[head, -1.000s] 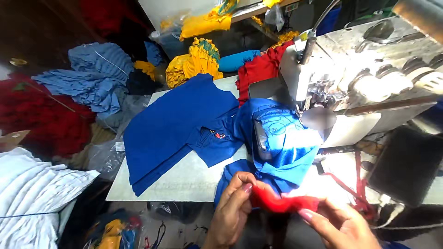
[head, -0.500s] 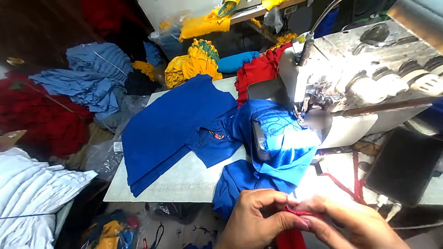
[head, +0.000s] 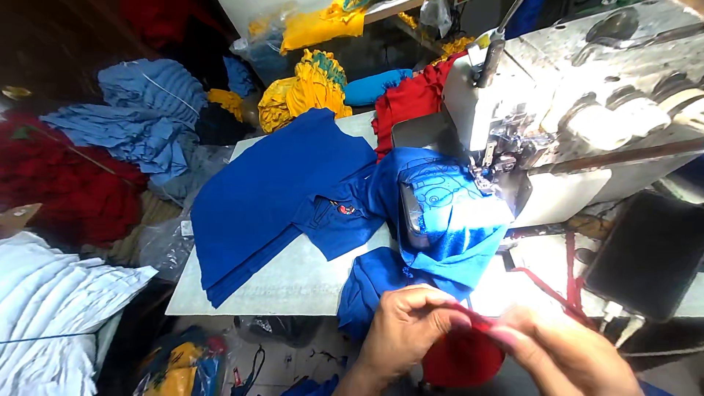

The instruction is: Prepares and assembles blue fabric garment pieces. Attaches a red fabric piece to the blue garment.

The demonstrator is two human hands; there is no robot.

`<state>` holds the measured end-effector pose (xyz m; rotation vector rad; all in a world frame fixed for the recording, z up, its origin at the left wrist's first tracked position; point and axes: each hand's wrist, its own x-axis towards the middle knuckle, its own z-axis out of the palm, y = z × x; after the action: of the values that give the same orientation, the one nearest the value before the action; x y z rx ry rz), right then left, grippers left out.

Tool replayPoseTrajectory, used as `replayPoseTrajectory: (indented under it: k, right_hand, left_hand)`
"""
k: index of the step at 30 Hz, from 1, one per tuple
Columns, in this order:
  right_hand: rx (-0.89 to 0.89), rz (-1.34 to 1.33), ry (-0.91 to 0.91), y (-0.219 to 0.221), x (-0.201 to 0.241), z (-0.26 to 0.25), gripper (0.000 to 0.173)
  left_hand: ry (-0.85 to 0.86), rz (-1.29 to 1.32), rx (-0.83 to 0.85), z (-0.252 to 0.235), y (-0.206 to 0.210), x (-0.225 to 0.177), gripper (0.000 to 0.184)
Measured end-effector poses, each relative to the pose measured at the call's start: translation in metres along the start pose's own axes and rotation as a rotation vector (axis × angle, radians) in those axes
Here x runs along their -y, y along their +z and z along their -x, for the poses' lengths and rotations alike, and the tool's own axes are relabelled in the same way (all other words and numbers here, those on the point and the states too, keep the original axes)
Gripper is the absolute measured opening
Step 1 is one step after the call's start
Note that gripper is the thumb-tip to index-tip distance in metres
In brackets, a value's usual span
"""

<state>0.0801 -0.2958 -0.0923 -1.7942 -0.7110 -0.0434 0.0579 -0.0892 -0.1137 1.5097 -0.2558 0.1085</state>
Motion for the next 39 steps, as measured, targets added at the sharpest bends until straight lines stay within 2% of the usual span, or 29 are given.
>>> replayPoseTrajectory:
  k: [2, 3, 6, 8, 9, 11, 12, 13, 14, 16, 17, 19, 22, 24, 25, 28, 34, 39]
  right_hand:
    - [0.014, -0.044, 0.049, -0.008, -0.01, -0.003, 0.026]
    - [0.021, -0.052, 0.054, -0.011, -0.016, -0.004, 0.026]
    - [-0.023, -0.026, 0.031, -0.012, -0.032, -0.003, 0.025]
    - [-0.038, -0.014, 0.036, -0.01, -0.034, -0.002, 0.026]
    - [-0.015, -0.035, 0.042, -0.011, -0.032, -0.001, 0.026]
    - [0.048, -0.095, 0.061, -0.016, -0.021, 0.0, 0.025]
    - [0.078, -0.127, 0.071, -0.018, -0.016, 0.0, 0.024]
    - [0.108, -0.16, 0.077, -0.021, -0.012, 0.0, 0.023]
    - [0.135, -0.191, 0.081, -0.024, -0.01, 0.0, 0.022]
    - [0.157, -0.222, 0.093, -0.029, -0.01, -0.001, 0.021]
    - [0.139, -0.206, 0.102, -0.031, -0.012, -0.002, 0.021]
    - [0.005, -0.076, 0.118, -0.026, -0.02, 0.0, 0.022]
    - [-0.298, 0.246, 0.033, -0.007, -0.036, 0.006, 0.027]
    - [-0.339, 0.262, 0.017, -0.001, -0.028, 0.011, 0.024]
    - [-0.307, 0.214, 0.039, 0.002, -0.02, 0.016, 0.019]
    - [-0.216, 0.174, 0.059, 0.011, -0.012, 0.027, 0.019]
    - [-0.272, 0.371, 0.014, 0.021, -0.013, 0.031, 0.017]
    - [-0.289, 0.461, -0.008, 0.024, -0.018, 0.032, 0.015]
  left_hand:
    - [-0.155, 0.144, 0.16, 0.002, -0.005, 0.003, 0.015]
    - [-0.21, 0.199, 0.178, 0.003, -0.004, 0.003, 0.011]
    - [-0.314, 0.304, 0.082, 0.008, 0.006, 0.003, 0.006]
    - [-0.262, 0.273, 0.019, 0.009, 0.013, 0.007, 0.008]
    - [-0.209, 0.223, 0.006, 0.009, 0.015, 0.01, 0.021]
    - [-0.142, 0.098, 0.091, 0.007, 0.012, 0.017, 0.07]
    - [-0.139, 0.087, 0.157, 0.006, 0.01, 0.017, 0.082]
    - [-0.135, 0.11, 0.21, 0.006, 0.009, 0.016, 0.078]
    - [-0.126, 0.131, 0.232, 0.006, 0.009, 0.014, 0.06]
    - [-0.145, 0.157, 0.172, 0.006, 0.011, 0.009, 0.017]
    - [-0.162, 0.171, 0.137, 0.005, 0.012, 0.008, 0.009]
    - [-0.19, 0.196, 0.046, 0.006, 0.015, 0.006, 0.006]
    - [-0.259, 0.221, -0.194, 0.008, 0.029, 0.007, 0.008]
    - [-0.315, 0.246, -0.316, 0.007, 0.039, 0.005, 0.005]
    - [-0.344, 0.266, -0.331, 0.007, 0.041, 0.004, 0.0]
    - [-0.375, 0.219, -0.293, 0.01, 0.046, 0.0, 0.01]
    - [-0.256, 0.013, -0.254, 0.011, 0.052, 0.002, 0.01]
    - [-0.233, -0.089, -0.22, 0.01, 0.055, -0.001, 0.009]
